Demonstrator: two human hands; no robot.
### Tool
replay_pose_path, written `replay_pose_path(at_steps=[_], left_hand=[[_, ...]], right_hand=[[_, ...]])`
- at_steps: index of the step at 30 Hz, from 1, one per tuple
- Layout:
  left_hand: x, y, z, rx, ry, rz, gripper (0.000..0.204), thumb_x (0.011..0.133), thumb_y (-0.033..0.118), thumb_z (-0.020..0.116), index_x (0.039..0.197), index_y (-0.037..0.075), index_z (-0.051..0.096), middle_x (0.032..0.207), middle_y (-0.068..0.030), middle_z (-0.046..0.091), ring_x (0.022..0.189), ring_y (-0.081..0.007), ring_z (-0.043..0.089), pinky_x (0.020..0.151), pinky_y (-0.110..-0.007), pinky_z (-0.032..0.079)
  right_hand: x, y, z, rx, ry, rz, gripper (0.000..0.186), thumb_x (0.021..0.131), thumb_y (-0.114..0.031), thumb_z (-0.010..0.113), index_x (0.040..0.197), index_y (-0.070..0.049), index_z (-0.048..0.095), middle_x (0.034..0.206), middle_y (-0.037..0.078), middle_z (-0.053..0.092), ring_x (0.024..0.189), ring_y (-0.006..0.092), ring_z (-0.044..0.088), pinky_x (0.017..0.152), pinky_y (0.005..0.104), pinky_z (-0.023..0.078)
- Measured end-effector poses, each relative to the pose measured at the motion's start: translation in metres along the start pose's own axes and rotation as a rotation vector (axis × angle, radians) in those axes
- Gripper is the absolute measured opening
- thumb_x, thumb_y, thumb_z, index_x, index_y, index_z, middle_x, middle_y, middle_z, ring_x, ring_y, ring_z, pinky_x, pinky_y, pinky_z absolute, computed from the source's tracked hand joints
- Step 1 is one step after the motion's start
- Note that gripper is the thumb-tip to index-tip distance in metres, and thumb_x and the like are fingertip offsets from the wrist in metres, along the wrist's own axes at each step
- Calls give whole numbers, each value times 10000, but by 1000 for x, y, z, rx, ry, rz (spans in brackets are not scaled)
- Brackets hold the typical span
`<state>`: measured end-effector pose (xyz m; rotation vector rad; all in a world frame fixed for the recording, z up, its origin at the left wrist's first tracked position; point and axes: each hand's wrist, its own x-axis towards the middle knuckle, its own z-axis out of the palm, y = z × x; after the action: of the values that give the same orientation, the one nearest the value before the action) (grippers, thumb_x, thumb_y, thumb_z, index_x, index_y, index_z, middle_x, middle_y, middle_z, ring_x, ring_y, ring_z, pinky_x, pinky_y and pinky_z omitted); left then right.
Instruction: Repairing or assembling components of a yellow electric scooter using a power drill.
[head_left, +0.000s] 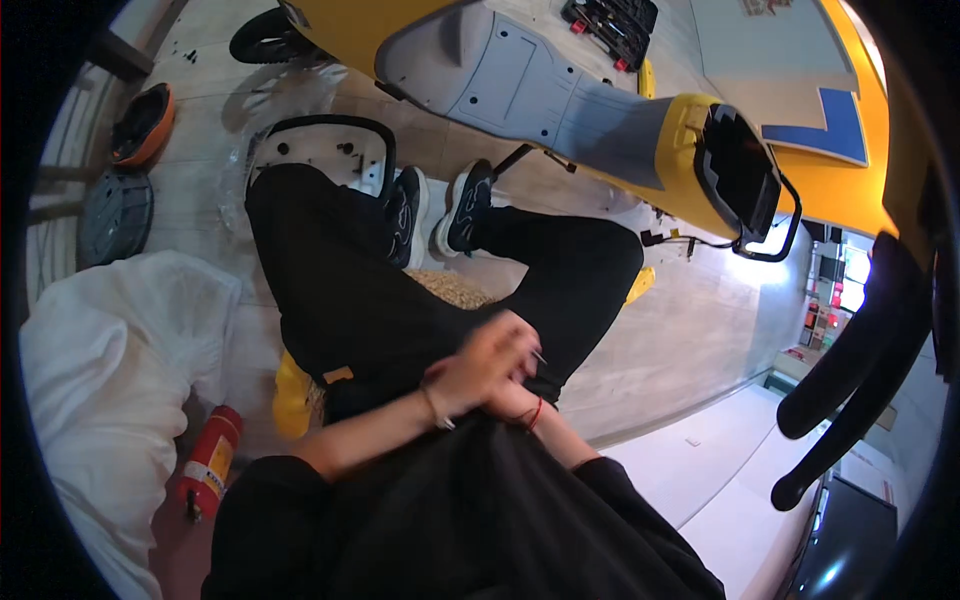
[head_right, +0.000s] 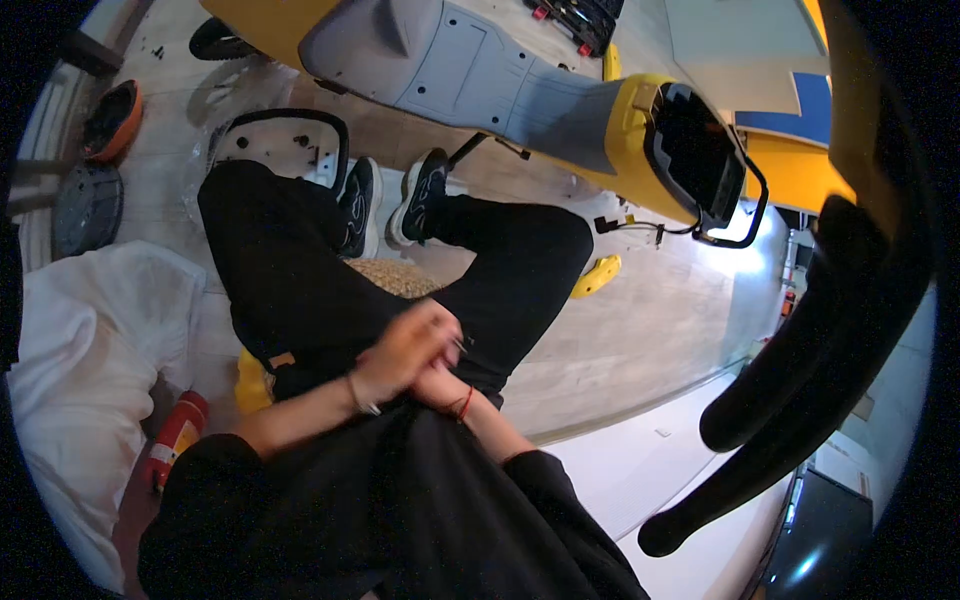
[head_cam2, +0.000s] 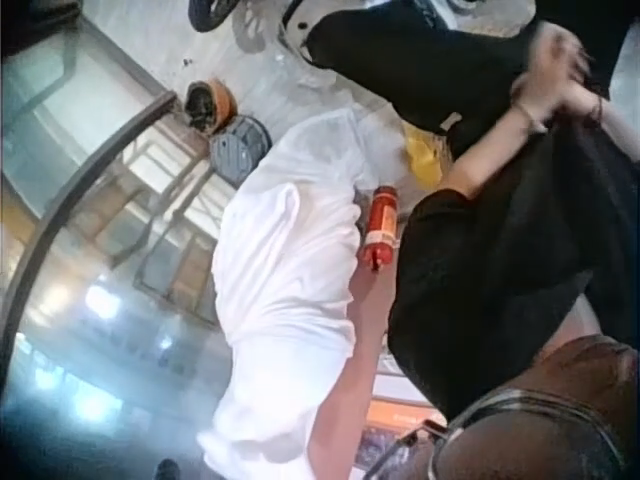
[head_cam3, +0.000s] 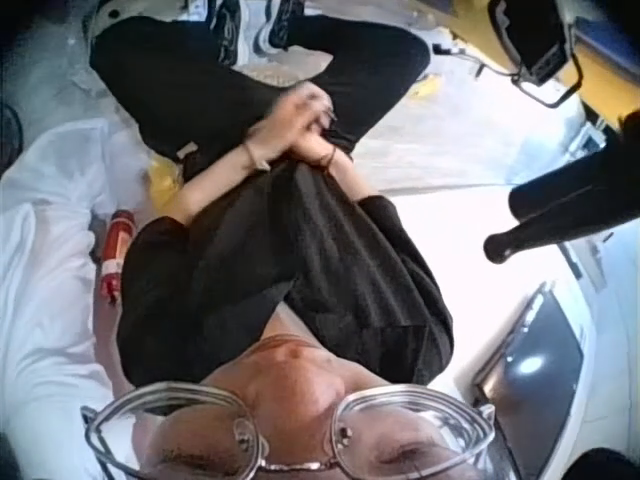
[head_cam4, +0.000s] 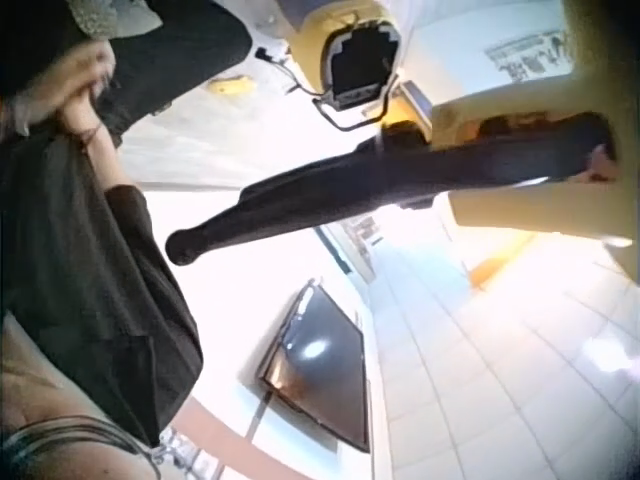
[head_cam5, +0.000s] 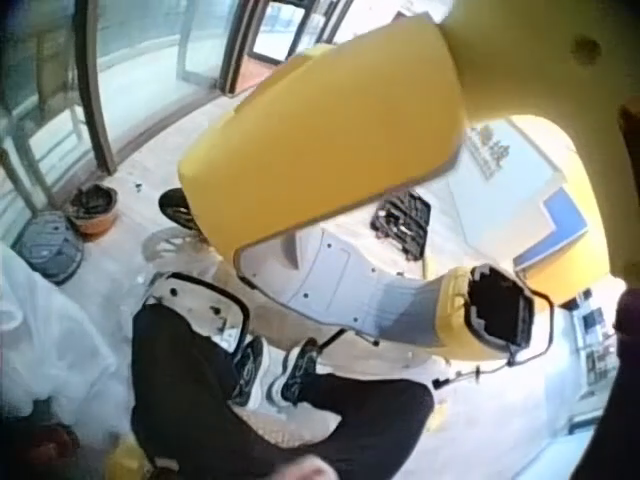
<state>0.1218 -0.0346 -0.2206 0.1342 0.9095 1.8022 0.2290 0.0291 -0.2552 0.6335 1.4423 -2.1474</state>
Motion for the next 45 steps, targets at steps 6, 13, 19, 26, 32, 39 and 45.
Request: replay_pose_path(at_steps=[6,13,19,26,32,39,45], left_hand=[[6,-9,-101,-131,314,-87,157,950,205,424,894,89,514,785,-49,584,716,-123,573,639,-230,450],[42,-40,-80,-148,54,-223,153,940,99,396,1022,-4,474,1030,-177,583,934,-235,597,846,-332,493],[26,-35,-54,-195,111,-245,122,944,100,423,1040,27,437,1161,-209,540,1042,-250,574,890,-365,481],[14,-13,-43,-177,105,-215,130,938,156,474,998,47,434,1104,-195,586,1001,-242,603,866,-350,493],[9,-11,-49,-324,161,-108,125,917,132,525,994,53,583,1007,-61,630,873,-112,605,797,-245,492],[-6,44,-26,-515,215,11,143,917,109,517,1034,37,557,870,-42,616,807,-111,615,727,-259,523],[-9,107,22,-367,26,168,146,918,82,504,1052,26,523,944,-108,624,827,-153,622,750,-273,517]], right_hand=[[-20,-49,28,-496,-170,-255,190,886,-141,541,1023,-24,601,1011,93,614,976,200,577,855,301,441],[-67,-34,-35,-974,729,-511,141,757,-37,613,897,-35,631,865,112,588,809,286,563,694,362,459],[-58,6,-86,-1624,628,-535,141,729,-110,552,848,-95,624,844,53,534,780,215,531,680,310,464],[-38,-14,-82,-1822,234,-498,114,748,-142,536,849,-120,585,878,37,535,802,182,545,667,291,470],[-31,-22,-93,-1798,8,-478,123,762,-120,531,870,-90,582,884,63,548,827,220,576,722,315,494],[-27,-133,-53,-457,469,-434,106,899,-50,505,974,10,550,952,93,609,766,129,586,656,234,463],[-33,-201,4,-85,452,-823,117,897,-19,490,990,23,546,1016,131,581,825,159,565,683,250,441]])
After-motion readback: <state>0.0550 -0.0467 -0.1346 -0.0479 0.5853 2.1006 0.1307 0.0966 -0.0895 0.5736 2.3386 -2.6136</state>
